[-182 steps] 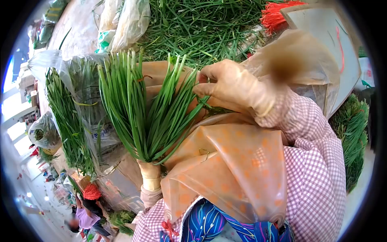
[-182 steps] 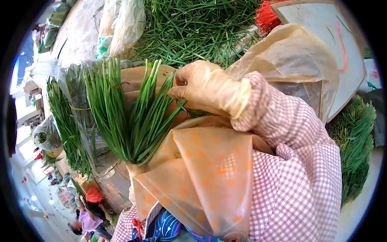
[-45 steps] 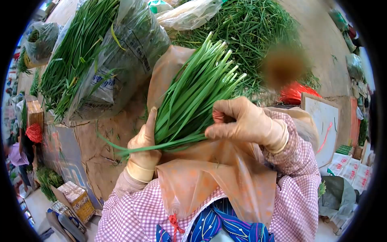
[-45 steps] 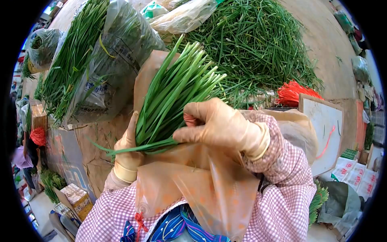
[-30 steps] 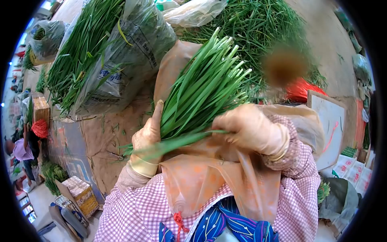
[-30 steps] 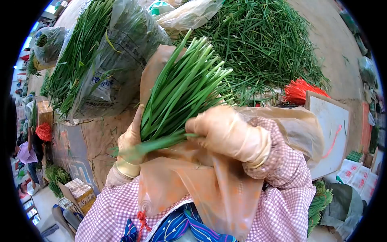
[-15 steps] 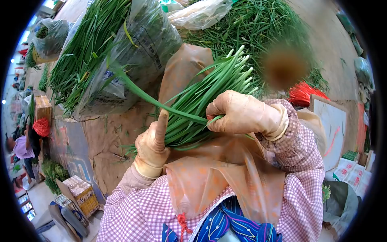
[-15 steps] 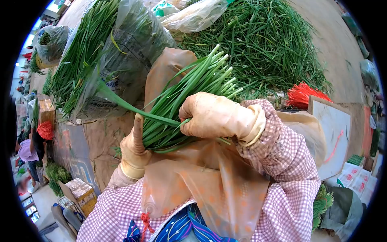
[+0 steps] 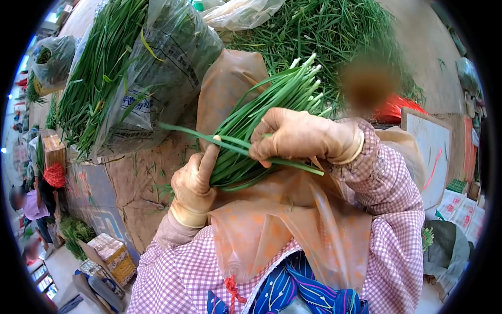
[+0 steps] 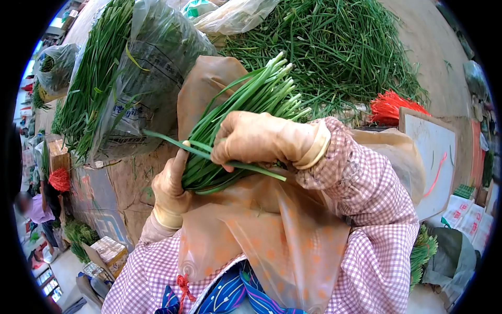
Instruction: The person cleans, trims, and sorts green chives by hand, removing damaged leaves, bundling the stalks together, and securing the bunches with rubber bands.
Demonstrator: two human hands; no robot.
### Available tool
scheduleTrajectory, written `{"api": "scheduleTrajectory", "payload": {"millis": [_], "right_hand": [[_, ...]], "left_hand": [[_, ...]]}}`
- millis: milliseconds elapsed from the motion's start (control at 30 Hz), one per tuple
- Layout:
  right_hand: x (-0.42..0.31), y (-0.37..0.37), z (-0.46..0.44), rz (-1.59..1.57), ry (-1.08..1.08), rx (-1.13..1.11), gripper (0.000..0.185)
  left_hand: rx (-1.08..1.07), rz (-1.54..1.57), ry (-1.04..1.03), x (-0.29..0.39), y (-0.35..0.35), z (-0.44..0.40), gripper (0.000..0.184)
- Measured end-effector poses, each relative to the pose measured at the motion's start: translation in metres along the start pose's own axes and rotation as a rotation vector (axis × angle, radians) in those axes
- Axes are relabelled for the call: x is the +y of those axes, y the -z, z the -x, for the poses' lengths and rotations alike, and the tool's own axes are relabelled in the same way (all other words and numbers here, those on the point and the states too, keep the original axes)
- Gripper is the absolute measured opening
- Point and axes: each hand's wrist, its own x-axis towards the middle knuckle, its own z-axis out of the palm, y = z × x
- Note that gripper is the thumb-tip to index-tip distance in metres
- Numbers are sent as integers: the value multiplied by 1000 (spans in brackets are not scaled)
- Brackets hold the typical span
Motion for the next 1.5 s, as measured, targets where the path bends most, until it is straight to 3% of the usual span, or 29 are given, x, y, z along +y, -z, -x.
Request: {"api": "scheduleTrajectory", "payload": {"millis": [67, 100, 233, 267, 300, 400, 467, 600, 767, 833, 867, 933, 1000, 1067, 1133, 1200, 1267, 1300, 1400, 1467, 1500], "right_hand": [[5, 2, -8, -98, 51, -15, 21], [4, -1, -5, -82, -25, 91, 20], [4, -2, -7, -25, -47, 83, 20], [7, -1, -9, 39, 33, -4, 20], [10, -1, -10, 102, 113, -91, 20], [-9, -7, 9, 193, -32, -60, 25], [17, -12, 5, -60, 143, 103, 26], [46, 4, 52, -635, 73, 248, 25], [106, 6, 106, -894, 707, 720, 14], [113, 13, 114, -419, 239, 1039, 24], [124, 7, 103, -294, 259, 1010, 42], [108, -17, 85, -31, 612, 930, 56], [82, -28, 65, 398, 766, 773, 63], [68, -36, 39, 391, 1072, 669, 55], [71, -42, 14, 357, 1227, 697, 46], [72, -45, 8, 4, 1158, 525, 30], [74, -38, 53, -433, 942, 644, 18], [70, -22, 80, -483, 1090, 961, 12], [120, 24, 179, -275, 792, 1699, 16], [189, 52, 246, 55, 258, 1994, 20], [229, 61, 275, 219, -42, 2001, 22]], "left_hand": [[2, -1, 8, 0, 0, 0, 88], [21, 15, -9, 0, 0, 0, 89], [119, 63, -35, -3, -7, 3, 90], [114, 68, -35, -2, -5, 0, 90], [0, 6, 4, 2, -1, -5, 90], [-164, -60, 105, 11, 5, -12, 88], [-131, -53, 126, 10, 2, -11, 87], [-116, -27, 146, 11, 1, -9, 86], [-83, -13, 157, 13, -2, -9, 87], [-69, -8, 155, 14, -4, -9, 88], [-57, -3, 162, 15, -4, -9, 88], [-93, -1, 163, 16, -1, -11, 85], [-137, 19, 137, 18, 3, -11, 82], [-14, 124, 85, 23, -4, -13, 73], [-53, 311, 254, 22, -9, -4, 70], [-55, 272, 225, 17, -8, -2, 73], [-35, 649, 301, 0, -17, 5, 77], [-30, 777, 328, -6, -22, 7, 79], [5, 609, 371, -7, -24, 9, 81], [17, 679, 321, 2, -27, -1, 77], [-4, 654, 312, 6, -25, -6, 74]]}}
